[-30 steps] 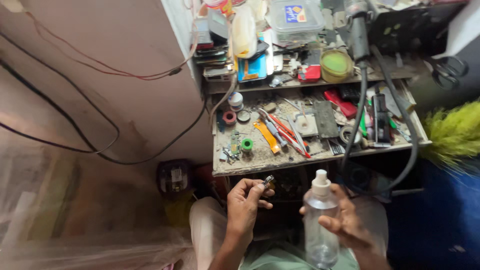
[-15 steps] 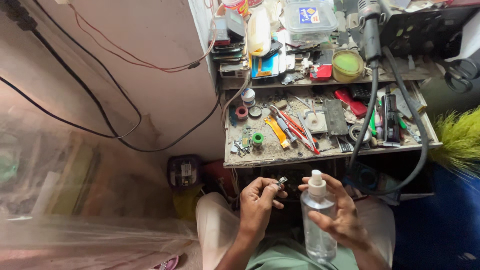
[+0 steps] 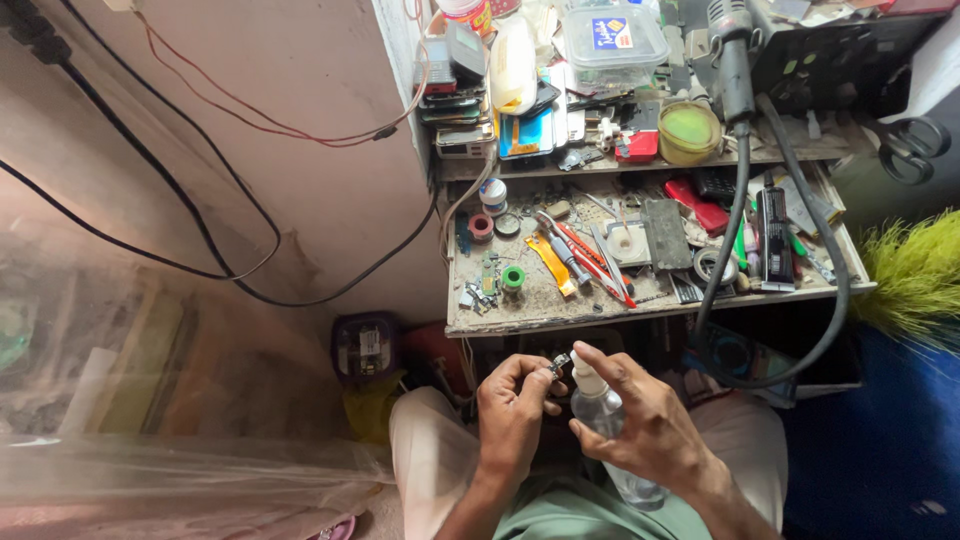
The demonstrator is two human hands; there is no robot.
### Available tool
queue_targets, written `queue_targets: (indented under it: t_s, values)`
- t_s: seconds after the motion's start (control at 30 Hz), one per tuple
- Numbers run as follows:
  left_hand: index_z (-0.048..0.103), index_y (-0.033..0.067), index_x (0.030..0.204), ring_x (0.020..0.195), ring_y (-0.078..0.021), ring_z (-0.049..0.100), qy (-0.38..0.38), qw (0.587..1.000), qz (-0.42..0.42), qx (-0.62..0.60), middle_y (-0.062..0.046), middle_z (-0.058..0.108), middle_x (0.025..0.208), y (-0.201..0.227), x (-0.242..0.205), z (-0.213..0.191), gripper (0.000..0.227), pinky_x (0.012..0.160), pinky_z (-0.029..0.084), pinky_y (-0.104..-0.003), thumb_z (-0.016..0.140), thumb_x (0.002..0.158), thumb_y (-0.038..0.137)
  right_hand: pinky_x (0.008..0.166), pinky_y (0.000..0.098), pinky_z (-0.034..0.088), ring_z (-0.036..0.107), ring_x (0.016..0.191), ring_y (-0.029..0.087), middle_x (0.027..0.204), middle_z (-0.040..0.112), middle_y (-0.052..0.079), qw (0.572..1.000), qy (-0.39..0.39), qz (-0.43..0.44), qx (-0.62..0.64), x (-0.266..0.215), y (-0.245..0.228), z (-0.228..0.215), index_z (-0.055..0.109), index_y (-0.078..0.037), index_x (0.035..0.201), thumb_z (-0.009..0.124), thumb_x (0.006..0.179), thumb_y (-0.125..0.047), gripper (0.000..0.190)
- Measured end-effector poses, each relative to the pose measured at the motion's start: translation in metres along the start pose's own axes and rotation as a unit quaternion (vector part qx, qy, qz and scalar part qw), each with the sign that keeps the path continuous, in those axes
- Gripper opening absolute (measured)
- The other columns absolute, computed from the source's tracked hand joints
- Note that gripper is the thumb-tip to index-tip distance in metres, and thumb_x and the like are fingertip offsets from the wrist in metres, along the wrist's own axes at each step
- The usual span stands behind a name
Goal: The person cleans small electronic components, including circuit board fragments and chips, using a spray bottle, a toothbrush, and a screwdriver. They retrieve parts from a plastic container, spray them with liquid, scrub them with the toothbrush, and scrape them with the screwdriver before placing them back on the workbench.
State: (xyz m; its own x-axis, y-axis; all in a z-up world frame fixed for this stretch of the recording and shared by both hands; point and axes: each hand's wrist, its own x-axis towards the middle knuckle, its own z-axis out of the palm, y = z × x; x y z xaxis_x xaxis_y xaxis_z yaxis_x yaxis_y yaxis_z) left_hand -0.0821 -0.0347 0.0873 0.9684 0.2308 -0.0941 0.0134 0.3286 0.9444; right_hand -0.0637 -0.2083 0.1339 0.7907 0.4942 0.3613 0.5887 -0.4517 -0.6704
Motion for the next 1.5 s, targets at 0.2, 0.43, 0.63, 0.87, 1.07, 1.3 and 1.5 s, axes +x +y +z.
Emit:
queue_targets:
  t_s: [0.2,0.43,0.63,0.87,1.07,1.3,1.5]
  values:
    - [0.071,-0.0012,0.09,0.071,-0.0098,0.069,0.0,1.0,0.002,-0.003,-0.006,0.072,0.083,-0.0011,-0.0007,0.0,0.012,0.059,0.057,-0.025,0.063,0.093,0.007,0.07,0.0355,0.062,0.073,0.081,0.026,0.103,0.069,0.011,0.999,0.0,-0.032,-0.006,0.0028,0.0005,0.0011,0.042,-0.018,0.15,0.089,0.068,-0.014,0.095]
    - [0.071,-0.0005,0.09,0.069,-0.009,0.068,-0.005,1.0,-0.009,-0.003,-0.005,0.072,0.081,-0.0006,0.001,-0.0013,0.011,0.059,0.057,-0.024,0.063,0.092,0.007,0.074,0.0357,0.062,0.074,0.086,0.028,0.105,0.069,0.012,1.0,0.002,-0.031,-0.004,0.0047,-0.0014,0.0026,0.045,-0.016,0.146,0.089,0.065,-0.011,0.092]
    - [0.071,-0.0005,0.089,0.067,-0.0081,0.066,-0.003,1.0,-0.009,0.006,-0.004,0.071,0.078,-0.003,0.0013,-0.0015,0.012,0.058,0.055,-0.024,0.063,0.092,0.007,0.073,0.037,0.061,0.073,0.086,0.029,0.103,0.069,0.012,0.999,-0.005,-0.032,-0.01,0.0064,-0.0011,0.0013,0.047,-0.015,0.144,0.089,0.063,-0.011,0.091]
    - [0.071,-0.0006,0.088,0.065,-0.0075,0.066,0.003,1.0,-0.006,0.009,-0.004,0.071,0.076,-0.0051,0.0004,-0.003,0.012,0.058,0.054,-0.023,0.064,0.093,0.008,0.069,0.0352,0.059,0.071,0.077,0.025,0.099,0.069,0.01,0.999,-0.016,-0.011,0.038,0.0068,-0.0049,0.0006,0.043,-0.014,0.15,0.088,0.066,-0.01,0.095]
    - [0.071,-0.0012,0.089,0.066,-0.007,0.065,0.002,1.0,0.008,0.013,-0.004,0.071,0.076,-0.0021,-0.0019,-0.0036,0.012,0.058,0.054,-0.023,0.064,0.092,0.008,0.068,0.0333,0.059,0.072,0.076,0.022,0.097,0.07,0.009,0.996,-0.051,0.017,0.065,0.0068,-0.0038,0.0013,0.048,-0.016,0.148,0.089,0.067,-0.01,0.091]
    - [0.071,-0.0009,0.089,0.064,-0.0067,0.064,0.006,1.0,0.013,0.012,-0.003,0.071,0.075,-0.0014,-0.0033,-0.0038,0.011,0.058,0.053,-0.023,0.064,0.092,0.007,0.072,0.0324,0.06,0.072,0.082,0.021,0.104,0.071,0.01,0.994,-0.057,0.033,0.091,0.006,-0.0012,0.0009,0.05,-0.015,0.144,0.089,0.067,-0.01,0.087]
    - [0.07,-0.0007,0.089,0.062,-0.0067,0.063,0.011,1.0,0.011,-0.003,-0.003,0.069,0.074,0.0013,-0.0028,-0.005,0.01,0.057,0.051,-0.023,0.064,0.092,0.007,0.078,0.0342,0.059,0.072,0.088,0.023,0.107,0.071,0.011,0.995,-0.054,0.031,0.079,0.0088,-0.0056,-0.0011,0.048,-0.015,0.147,0.09,0.066,-0.011,0.092]
